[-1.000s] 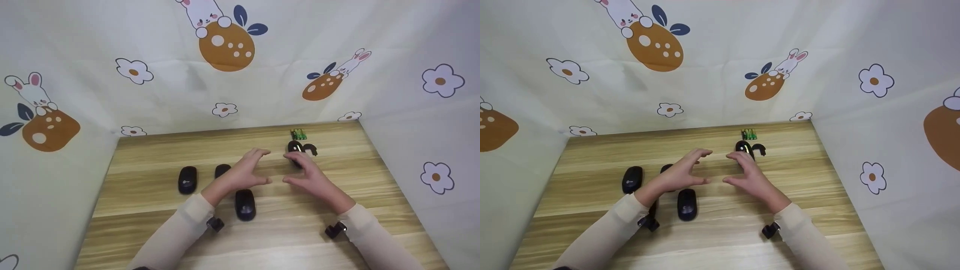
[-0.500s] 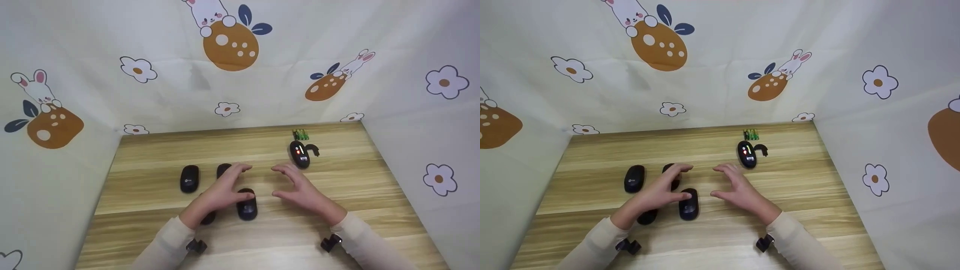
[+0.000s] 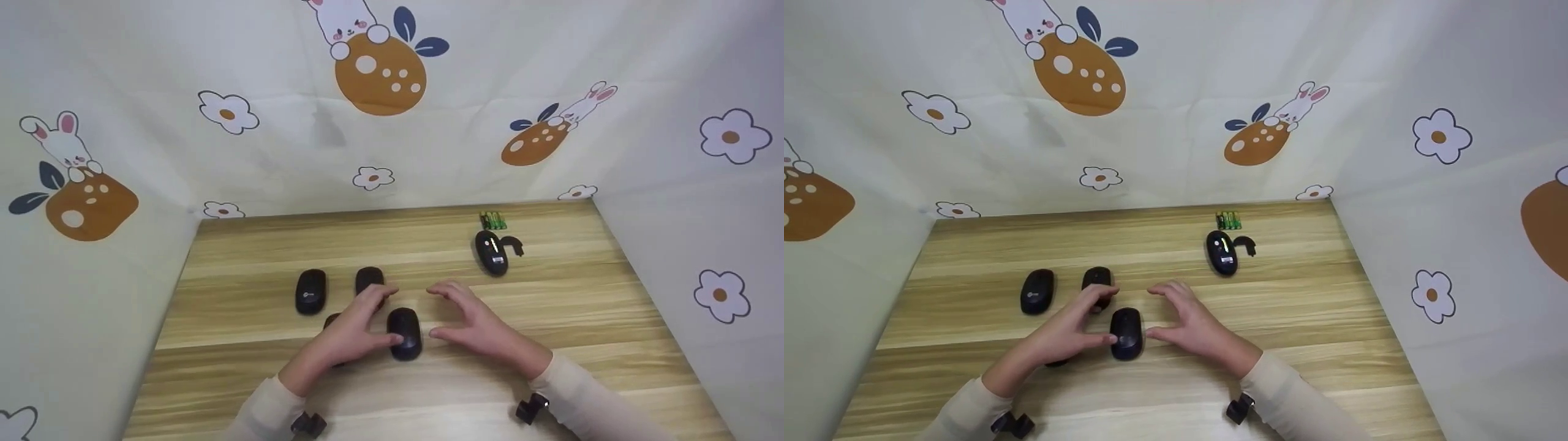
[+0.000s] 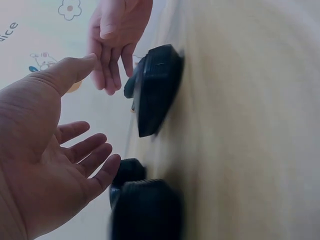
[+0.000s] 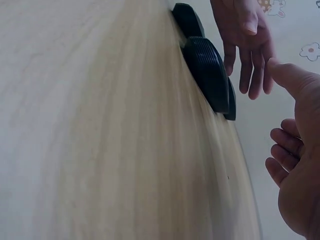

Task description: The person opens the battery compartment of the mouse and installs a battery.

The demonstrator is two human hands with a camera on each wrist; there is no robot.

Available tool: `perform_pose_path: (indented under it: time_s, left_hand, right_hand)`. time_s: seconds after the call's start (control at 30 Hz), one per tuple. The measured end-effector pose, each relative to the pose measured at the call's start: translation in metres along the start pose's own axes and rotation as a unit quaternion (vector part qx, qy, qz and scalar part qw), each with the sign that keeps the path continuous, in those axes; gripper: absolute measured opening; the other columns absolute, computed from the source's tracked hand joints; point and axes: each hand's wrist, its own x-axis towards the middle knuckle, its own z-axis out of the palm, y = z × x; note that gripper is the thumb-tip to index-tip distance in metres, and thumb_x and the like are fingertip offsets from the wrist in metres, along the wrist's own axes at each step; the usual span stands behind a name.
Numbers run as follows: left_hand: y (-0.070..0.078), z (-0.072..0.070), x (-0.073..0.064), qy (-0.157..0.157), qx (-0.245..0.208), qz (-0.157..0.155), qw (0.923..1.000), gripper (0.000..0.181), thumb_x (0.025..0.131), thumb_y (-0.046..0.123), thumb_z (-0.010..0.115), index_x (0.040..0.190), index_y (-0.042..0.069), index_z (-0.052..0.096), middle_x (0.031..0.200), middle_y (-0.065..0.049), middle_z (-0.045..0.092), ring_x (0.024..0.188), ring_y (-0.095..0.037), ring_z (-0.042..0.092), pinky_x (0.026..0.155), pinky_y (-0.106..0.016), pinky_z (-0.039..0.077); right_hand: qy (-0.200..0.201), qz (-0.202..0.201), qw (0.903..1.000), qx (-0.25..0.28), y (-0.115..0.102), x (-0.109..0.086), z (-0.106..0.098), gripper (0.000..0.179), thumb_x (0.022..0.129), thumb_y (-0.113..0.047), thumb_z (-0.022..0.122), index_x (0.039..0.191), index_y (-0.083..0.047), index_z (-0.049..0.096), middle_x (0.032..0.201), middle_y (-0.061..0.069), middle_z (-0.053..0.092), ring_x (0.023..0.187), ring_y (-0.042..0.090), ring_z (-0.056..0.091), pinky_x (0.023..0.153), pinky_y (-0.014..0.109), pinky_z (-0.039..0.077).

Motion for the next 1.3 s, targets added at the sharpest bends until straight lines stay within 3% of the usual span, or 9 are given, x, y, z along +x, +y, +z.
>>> perform_pose_path:
  time_s: [0.23,0.4,0.6,1.3]
  left_hand:
    - [-0.006,0.009,-0.011,-0.001,0.012,-0.021,0.9997,0.097,0.089,0.044,0.092,0.165,0.009,0.044,0.166,-0.014,0.046,0.155,-0.034,0.045,0.130,-0.055,0.037]
    - [-0.007,0.015,-0.014,-0.008,0.012,-0.025,0.9996,0.101,0.088,0.044,0.092,0.167,0.008,0.042,0.166,-0.010,0.045,0.154,-0.031,0.046,0.129,-0.054,0.038]
    - [-0.007,0.018,-0.014,-0.011,0.034,-0.033,0.9988,0.103,0.087,0.043,0.093,0.168,0.007,0.041,0.166,-0.010,0.045,0.153,-0.032,0.047,0.129,-0.053,0.039]
    - [-0.005,0.027,-0.010,-0.036,0.075,-0.039,0.9957,0.104,0.085,0.038,0.096,0.165,-0.001,0.043,0.166,-0.017,0.046,0.153,-0.038,0.047,0.128,-0.054,0.041]
  right_hand:
    - [-0.018,0.004,0.9998,0.005,-0.003,0.001,0.012,0.083,0.089,-0.034,0.094,0.159,-0.015,0.055,0.158,-0.001,0.054,0.145,0.030,0.053,0.125,0.056,0.044]
    - [-0.029,0.008,0.9995,0.003,-0.006,0.001,0.018,0.086,0.090,-0.042,0.093,0.160,-0.010,0.054,0.158,-0.002,0.053,0.145,0.029,0.052,0.124,0.058,0.045]
    - [-0.047,0.017,0.9987,0.002,-0.008,0.003,0.024,0.093,0.089,-0.049,0.091,0.163,-0.011,0.050,0.161,-0.001,0.049,0.149,0.027,0.050,0.126,0.056,0.042]
    - [-0.085,0.005,0.9956,-0.041,-0.008,0.007,0.035,0.099,0.087,-0.038,0.095,0.166,-0.007,0.045,0.167,0.007,0.046,0.154,0.030,0.045,0.130,0.055,0.038]
